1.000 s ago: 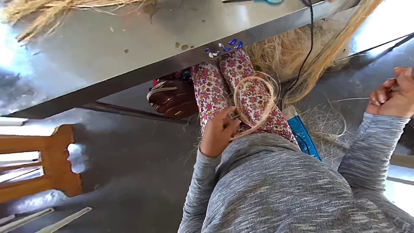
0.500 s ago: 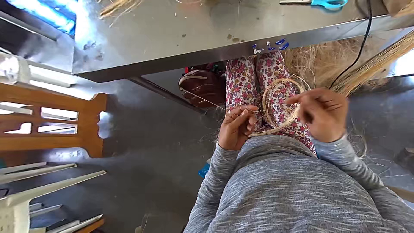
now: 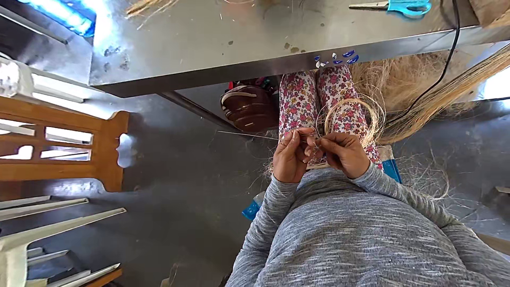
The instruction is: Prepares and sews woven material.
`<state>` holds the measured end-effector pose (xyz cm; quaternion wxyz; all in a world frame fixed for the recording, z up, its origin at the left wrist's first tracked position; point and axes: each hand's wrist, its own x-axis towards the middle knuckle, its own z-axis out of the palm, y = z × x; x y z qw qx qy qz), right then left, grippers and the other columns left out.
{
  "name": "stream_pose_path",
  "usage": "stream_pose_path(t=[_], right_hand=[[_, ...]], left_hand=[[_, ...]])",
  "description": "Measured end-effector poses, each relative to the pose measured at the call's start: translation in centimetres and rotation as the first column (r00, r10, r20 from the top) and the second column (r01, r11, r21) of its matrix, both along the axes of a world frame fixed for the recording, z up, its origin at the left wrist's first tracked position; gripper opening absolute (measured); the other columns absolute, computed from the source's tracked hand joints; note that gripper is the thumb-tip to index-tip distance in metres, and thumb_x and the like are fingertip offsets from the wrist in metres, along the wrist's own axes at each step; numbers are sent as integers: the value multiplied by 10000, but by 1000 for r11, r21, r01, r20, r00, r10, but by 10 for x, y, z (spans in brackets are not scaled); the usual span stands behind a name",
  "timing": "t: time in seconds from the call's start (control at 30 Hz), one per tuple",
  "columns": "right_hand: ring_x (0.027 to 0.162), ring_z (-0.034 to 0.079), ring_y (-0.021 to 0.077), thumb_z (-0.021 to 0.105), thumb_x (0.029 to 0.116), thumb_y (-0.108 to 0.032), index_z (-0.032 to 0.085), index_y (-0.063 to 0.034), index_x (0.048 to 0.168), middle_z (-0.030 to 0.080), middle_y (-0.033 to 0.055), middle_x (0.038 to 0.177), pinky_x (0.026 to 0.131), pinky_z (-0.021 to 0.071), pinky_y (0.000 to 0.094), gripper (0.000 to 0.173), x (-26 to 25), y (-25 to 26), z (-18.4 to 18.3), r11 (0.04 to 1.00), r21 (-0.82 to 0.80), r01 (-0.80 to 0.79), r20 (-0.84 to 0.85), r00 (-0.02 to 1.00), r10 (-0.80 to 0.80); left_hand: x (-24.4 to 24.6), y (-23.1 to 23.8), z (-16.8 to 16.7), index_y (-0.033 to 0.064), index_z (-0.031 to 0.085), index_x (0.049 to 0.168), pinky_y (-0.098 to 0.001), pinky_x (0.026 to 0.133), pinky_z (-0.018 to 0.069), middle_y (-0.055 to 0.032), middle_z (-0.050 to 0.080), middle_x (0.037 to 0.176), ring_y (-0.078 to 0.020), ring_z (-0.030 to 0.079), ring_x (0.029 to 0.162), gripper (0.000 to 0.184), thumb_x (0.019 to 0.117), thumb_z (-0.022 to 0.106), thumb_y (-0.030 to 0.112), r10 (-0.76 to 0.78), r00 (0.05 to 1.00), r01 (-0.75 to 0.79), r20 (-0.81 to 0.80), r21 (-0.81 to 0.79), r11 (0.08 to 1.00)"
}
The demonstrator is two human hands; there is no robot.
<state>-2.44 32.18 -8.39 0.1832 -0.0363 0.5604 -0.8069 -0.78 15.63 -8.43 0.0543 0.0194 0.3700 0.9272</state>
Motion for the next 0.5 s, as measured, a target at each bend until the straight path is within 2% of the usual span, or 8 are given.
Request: stream_pose_path(t=[0.1, 0.2, 0.27, 0.37, 0.43, 0.5], right_hand=[[427, 440, -24, 566, 1020, -32, 739, -27, 1008, 629, -31, 643, 383, 361, 131, 173, -1, 2, -1, 999, 2, 40, 19, 999, -40], [461, 431, -51, 581, 1006, -22, 737, -40, 1001, 671, -56, 730, 415, 370, 123, 157, -1, 5, -6, 993, 48, 111, -75, 991, -107], [477, 435, -64, 589, 989, -7, 743, -33, 997, 676, -73, 740, 430, 371, 121, 156, -2, 7, -7, 982, 72, 174, -167, 973, -160], [480, 438, -72, 587, 990, -7, 746, -34, 1002, 688, -82, 754, 432, 374, 116, 161, -2, 11, -6, 971, 80, 224, -207, 957, -204], [474, 430, -66, 585, 993, -11, 744, -35, 998, 679, -82, 743, 428, 368, 120, 161, -3, 13, -6, 968, 67, 242, -207, 952, -224], [466, 423, -62, 585, 993, -11, 747, -37, 994, 657, -87, 715, 425, 367, 121, 164, -2, 13, -7, 968, 46, 248, -203, 951, -235]], left_hand=[[-1, -3, -3, 134, 721, 1111, -123, 512, 467, 7, 721, 916, 8, 573, 574, 383, 1112, 354, 240, -27, 1000, 27, 7, -47, 999], [-2, -12, -2, 125, 707, 1136, -131, 521, 470, -29, 741, 1091, 4, 600, 616, 405, 1106, 313, 214, -45, 997, 55, 62, -175, 983], [-2, -21, 1, 106, 681, 1178, -134, 497, 468, -41, 732, 1177, 1, 625, 636, 411, 1101, 286, 193, -28, 994, 57, 102, -295, 954], [0, -36, 6, 105, 661, 1246, -151, 476, 495, -20, 704, 1274, -13, 671, 683, 359, 1086, 347, 172, 2, 991, 62, 134, -474, 878], [2, -42, 6, 88, 661, 1249, -149, 477, 496, -23, 699, 1264, -10, 665, 680, 319, 1065, 403, 126, 49, 993, 13, 105, -524, 852], [3, -44, 5, 64, 683, 1220, -139, 488, 488, -32, 722, 1193, 0, 647, 663, 293, 1047, 446, 81, 116, 991, -66, 66, -510, 858]])
